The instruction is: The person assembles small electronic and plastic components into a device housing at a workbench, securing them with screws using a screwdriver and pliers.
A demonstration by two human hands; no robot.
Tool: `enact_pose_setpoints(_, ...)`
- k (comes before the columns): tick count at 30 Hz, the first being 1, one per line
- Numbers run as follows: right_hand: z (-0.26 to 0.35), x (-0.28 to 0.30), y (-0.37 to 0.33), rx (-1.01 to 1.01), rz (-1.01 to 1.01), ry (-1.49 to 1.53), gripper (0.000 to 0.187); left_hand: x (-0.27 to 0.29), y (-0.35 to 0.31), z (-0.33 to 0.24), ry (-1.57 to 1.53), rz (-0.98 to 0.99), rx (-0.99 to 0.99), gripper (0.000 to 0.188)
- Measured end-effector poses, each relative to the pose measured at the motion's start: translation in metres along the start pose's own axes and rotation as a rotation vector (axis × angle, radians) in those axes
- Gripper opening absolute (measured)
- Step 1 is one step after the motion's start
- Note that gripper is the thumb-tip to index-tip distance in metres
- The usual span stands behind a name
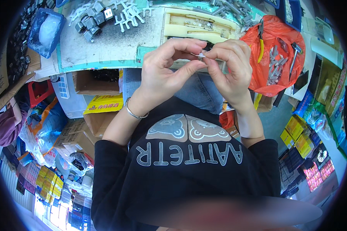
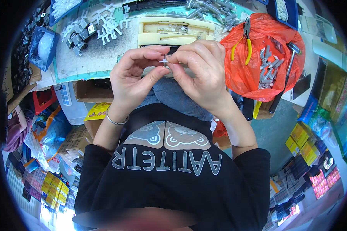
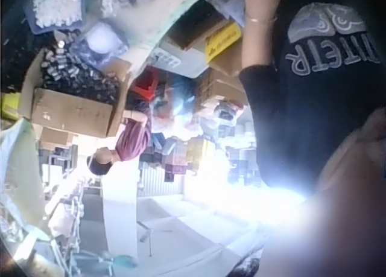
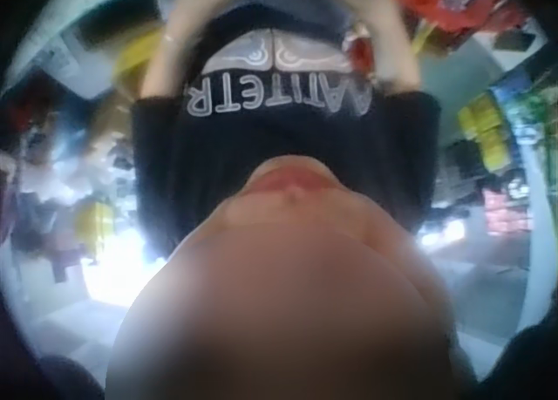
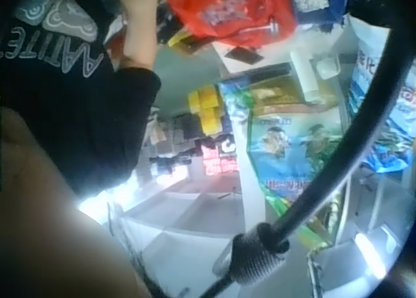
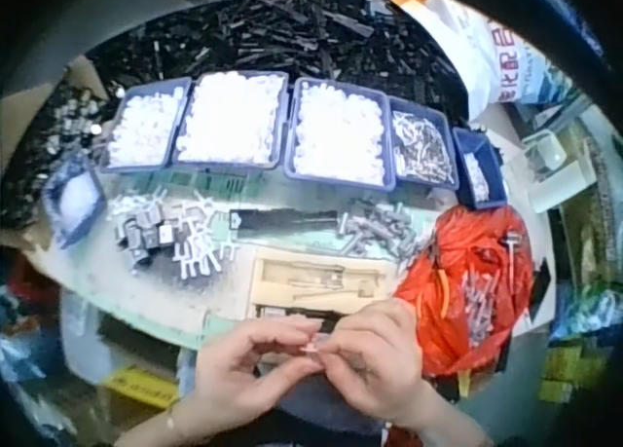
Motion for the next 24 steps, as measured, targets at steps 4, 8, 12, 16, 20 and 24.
enact_pose_setpoints(4,0.005,0.001,0.001,0.046,0.02,-0.055,0.017,0.002,-0.002,0.004,-0.096,-0.034,0.057,0.032)
enact_pose_setpoints(8,0.003,-0.001,0.0,0.09,0.037,-0.125,0.018,0.005,-0.002,0.001,-0.083,-0.118,0.099,0.034)
enact_pose_setpoints(12,-0.016,-0.016,-0.002,0.128,0.149,-0.271,0.014,0.015,-0.001,-0.023,0.589,-0.111,-0.31,0.031)
enact_pose_setpoints(16,-0.012,-0.021,0.002,0.129,0.175,-0.282,0.01,0.009,-0.011,-0.023,0.931,0.034,-0.57,0.029)
enact_pose_setpoints(20,-0.01,-0.022,0.001,0.115,0.202,-0.281,0.01,-0.01,-0.027,-0.014,1.087,0.123,-0.627,0.027)
enact_pose_setpoints(24,-0.006,-0.022,-0.001,0.114,0.191,-0.311,0.011,-0.018,-0.034,0.0,1.243,0.103,-0.658,0.036)
Point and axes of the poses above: each hand's wrist, its own y-axis towards the middle knuckle, its own x-axis out of the back of the hand, z = x × y, the point moved 7 cm from there along y, towards the middle knuckle, and after that the axes turned 10 degrees about -z, right-handed, at the moved point
